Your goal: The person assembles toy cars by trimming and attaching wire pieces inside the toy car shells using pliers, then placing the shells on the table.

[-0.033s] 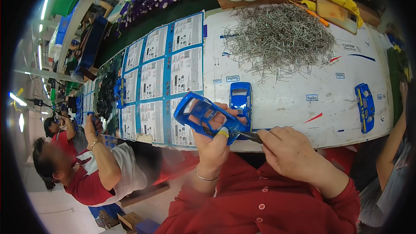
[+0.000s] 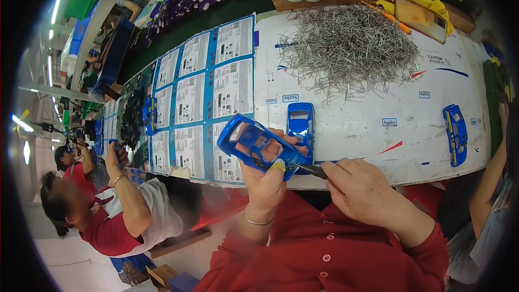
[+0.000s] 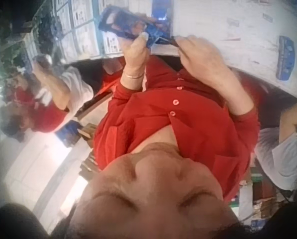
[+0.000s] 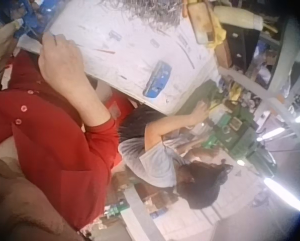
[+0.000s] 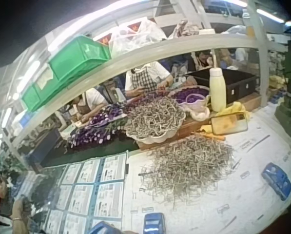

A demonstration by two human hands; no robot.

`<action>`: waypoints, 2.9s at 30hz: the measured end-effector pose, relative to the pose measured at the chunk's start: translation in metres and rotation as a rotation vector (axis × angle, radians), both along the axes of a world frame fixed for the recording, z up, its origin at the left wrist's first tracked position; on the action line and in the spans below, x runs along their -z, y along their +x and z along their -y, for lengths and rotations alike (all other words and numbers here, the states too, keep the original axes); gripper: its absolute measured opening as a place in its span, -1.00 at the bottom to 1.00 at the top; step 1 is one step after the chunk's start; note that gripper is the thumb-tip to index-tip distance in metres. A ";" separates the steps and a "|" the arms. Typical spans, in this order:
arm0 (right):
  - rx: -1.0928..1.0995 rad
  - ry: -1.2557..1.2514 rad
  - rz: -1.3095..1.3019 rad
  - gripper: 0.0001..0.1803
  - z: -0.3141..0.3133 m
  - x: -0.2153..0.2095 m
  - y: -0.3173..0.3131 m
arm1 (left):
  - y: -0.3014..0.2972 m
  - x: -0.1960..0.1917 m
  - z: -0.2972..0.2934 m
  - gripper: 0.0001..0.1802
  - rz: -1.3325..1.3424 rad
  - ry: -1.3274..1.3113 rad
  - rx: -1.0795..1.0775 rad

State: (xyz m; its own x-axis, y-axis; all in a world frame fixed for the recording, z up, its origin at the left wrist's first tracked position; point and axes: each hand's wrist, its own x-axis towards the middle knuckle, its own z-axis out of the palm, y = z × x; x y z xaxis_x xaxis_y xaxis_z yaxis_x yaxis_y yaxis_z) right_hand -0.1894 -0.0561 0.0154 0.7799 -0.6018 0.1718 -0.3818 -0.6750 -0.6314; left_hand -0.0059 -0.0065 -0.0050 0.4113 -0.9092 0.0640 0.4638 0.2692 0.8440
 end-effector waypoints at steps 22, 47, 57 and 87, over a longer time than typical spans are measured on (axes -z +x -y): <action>0.009 -0.053 0.018 -0.61 -0.004 0.005 0.004 | 0.004 0.002 0.000 -0.43 0.011 0.075 -0.012; -0.046 0.028 0.107 -0.60 0.004 0.008 0.007 | 0.005 -0.009 0.002 -0.41 -0.011 0.130 0.018; -0.024 -0.463 -0.094 -0.61 0.008 -0.006 0.007 | -0.002 0.001 -0.005 -0.41 0.019 0.154 -0.020; 0.015 0.080 0.090 -0.64 -0.017 -0.007 0.002 | 0.007 0.008 -0.012 -0.44 -0.002 -0.149 -0.012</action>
State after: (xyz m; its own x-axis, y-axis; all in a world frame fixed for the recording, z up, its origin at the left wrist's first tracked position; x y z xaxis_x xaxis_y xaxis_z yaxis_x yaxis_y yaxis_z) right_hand -0.1874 -0.0394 0.0227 0.7545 -0.6277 0.1916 -0.3310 -0.6160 -0.7148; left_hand 0.0011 0.0056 -0.0128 0.4220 -0.8850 0.1969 0.4613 0.3966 0.7937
